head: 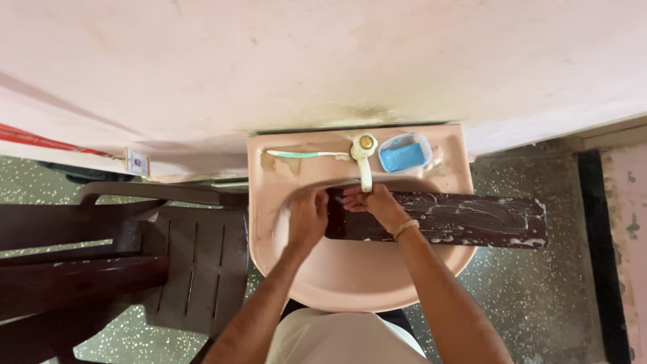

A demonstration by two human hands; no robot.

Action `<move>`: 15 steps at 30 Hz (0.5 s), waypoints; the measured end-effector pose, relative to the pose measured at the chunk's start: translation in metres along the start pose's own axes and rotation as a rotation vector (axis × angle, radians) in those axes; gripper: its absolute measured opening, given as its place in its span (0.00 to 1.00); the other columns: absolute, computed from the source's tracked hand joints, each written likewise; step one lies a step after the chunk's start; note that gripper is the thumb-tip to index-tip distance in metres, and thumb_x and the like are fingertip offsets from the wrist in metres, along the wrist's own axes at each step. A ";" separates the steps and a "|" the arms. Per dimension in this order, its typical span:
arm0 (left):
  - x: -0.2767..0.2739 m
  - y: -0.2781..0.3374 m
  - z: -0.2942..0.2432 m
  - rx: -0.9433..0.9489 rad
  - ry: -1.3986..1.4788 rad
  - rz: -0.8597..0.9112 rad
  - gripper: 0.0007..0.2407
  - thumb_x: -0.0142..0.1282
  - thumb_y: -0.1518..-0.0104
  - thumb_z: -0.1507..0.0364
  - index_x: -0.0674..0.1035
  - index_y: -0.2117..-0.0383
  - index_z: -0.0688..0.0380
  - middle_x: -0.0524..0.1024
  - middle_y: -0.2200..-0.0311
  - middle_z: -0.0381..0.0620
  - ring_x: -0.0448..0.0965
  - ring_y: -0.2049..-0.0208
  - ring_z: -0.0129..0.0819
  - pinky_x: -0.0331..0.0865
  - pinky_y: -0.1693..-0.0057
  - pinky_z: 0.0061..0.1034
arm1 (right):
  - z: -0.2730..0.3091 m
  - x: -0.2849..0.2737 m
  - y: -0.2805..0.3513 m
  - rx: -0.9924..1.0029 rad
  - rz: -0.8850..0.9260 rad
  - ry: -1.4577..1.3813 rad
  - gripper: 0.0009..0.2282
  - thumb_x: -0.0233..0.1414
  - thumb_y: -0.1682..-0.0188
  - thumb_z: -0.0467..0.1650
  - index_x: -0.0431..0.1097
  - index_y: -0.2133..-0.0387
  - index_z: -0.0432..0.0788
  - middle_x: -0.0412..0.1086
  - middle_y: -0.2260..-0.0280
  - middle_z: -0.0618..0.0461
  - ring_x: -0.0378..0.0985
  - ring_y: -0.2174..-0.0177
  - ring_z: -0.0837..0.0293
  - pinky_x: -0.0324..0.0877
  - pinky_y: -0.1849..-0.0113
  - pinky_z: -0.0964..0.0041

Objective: The person scrubs a dark brown plastic chair slat with a toothbrush and soap in a pink sink, then rinses it under running water. The person flips the slat to clean both sides and rinses it thoroughly before lifting it out of the sink.

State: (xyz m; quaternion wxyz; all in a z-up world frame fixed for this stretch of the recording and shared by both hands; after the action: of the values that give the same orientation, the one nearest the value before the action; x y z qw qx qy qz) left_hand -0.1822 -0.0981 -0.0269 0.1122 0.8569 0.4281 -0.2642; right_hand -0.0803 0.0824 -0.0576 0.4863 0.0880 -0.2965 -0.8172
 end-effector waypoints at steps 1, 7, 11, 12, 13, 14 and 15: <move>0.011 0.010 0.012 -0.043 0.071 -0.012 0.08 0.53 0.46 0.83 0.79 0.61 0.63 0.79 0.68 0.49 0.79 0.64 0.39 0.74 0.55 0.35 | 0.004 0.005 0.000 0.034 0.025 0.017 0.16 0.39 0.56 0.16 0.70 0.56 0.26 0.78 0.61 0.41 0.85 0.61 0.52 0.78 0.56 0.58; 0.107 0.022 0.076 -0.492 0.710 0.125 0.11 0.54 0.49 0.86 0.76 0.60 0.66 0.78 0.72 0.52 0.80 0.77 0.29 0.75 0.71 0.25 | 0.029 0.004 0.029 0.116 -0.147 -0.075 0.15 0.38 0.44 0.23 0.69 0.52 0.20 0.75 0.57 0.31 0.81 0.58 0.44 0.76 0.50 0.55; 0.132 0.006 0.070 -0.653 0.871 0.081 0.09 0.44 0.38 0.80 0.80 0.71 0.68 0.77 0.77 0.49 0.77 0.82 0.30 0.73 0.75 0.25 | 0.035 0.015 0.035 0.235 0.039 -0.211 0.17 0.36 0.51 0.16 0.63 0.50 0.17 0.71 0.51 0.28 0.78 0.51 0.43 0.69 0.47 0.55; 0.132 0.004 0.064 -0.664 0.801 0.053 0.10 0.43 0.42 0.82 0.81 0.73 0.67 0.78 0.79 0.50 0.76 0.82 0.31 0.70 0.75 0.25 | 0.036 0.010 0.038 0.236 -0.026 -0.239 0.17 0.35 0.51 0.16 0.62 0.49 0.17 0.70 0.50 0.29 0.77 0.50 0.43 0.69 0.46 0.55; 0.128 0.000 0.059 -0.671 0.729 0.024 0.11 0.43 0.45 0.83 0.82 0.75 0.66 0.79 0.82 0.51 0.75 0.83 0.31 0.67 0.76 0.24 | 0.038 0.008 0.039 0.233 -0.089 -0.267 0.18 0.34 0.50 0.17 0.61 0.49 0.17 0.69 0.49 0.29 0.76 0.48 0.44 0.69 0.46 0.56; 0.125 -0.004 0.051 -0.645 0.651 0.038 0.10 0.46 0.45 0.82 0.82 0.76 0.65 0.78 0.83 0.50 0.76 0.83 0.32 0.68 0.75 0.24 | 0.043 0.010 0.041 0.201 -0.037 -0.241 0.18 0.34 0.51 0.16 0.62 0.49 0.17 0.69 0.48 0.30 0.75 0.48 0.44 0.69 0.46 0.56; 0.120 -0.007 0.045 -0.619 0.570 0.056 0.08 0.49 0.45 0.81 0.82 0.77 0.63 0.77 0.85 0.49 0.77 0.84 0.32 0.69 0.74 0.23 | 0.048 0.011 0.045 0.170 0.012 -0.220 0.18 0.35 0.51 0.16 0.62 0.49 0.17 0.69 0.48 0.30 0.75 0.47 0.44 0.68 0.46 0.57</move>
State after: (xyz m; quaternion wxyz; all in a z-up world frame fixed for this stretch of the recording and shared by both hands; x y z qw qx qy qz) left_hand -0.1443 -0.0312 -0.1301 0.2485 0.8328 0.4779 0.1278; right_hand -0.0733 0.0760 0.0089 0.4467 0.0371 -0.4168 -0.7908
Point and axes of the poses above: each hand's wrist, its own y-axis away from the middle knuckle, its own x-axis out of the palm, z = x × y, the point moved 5 cm from there along -y, towards the middle knuckle
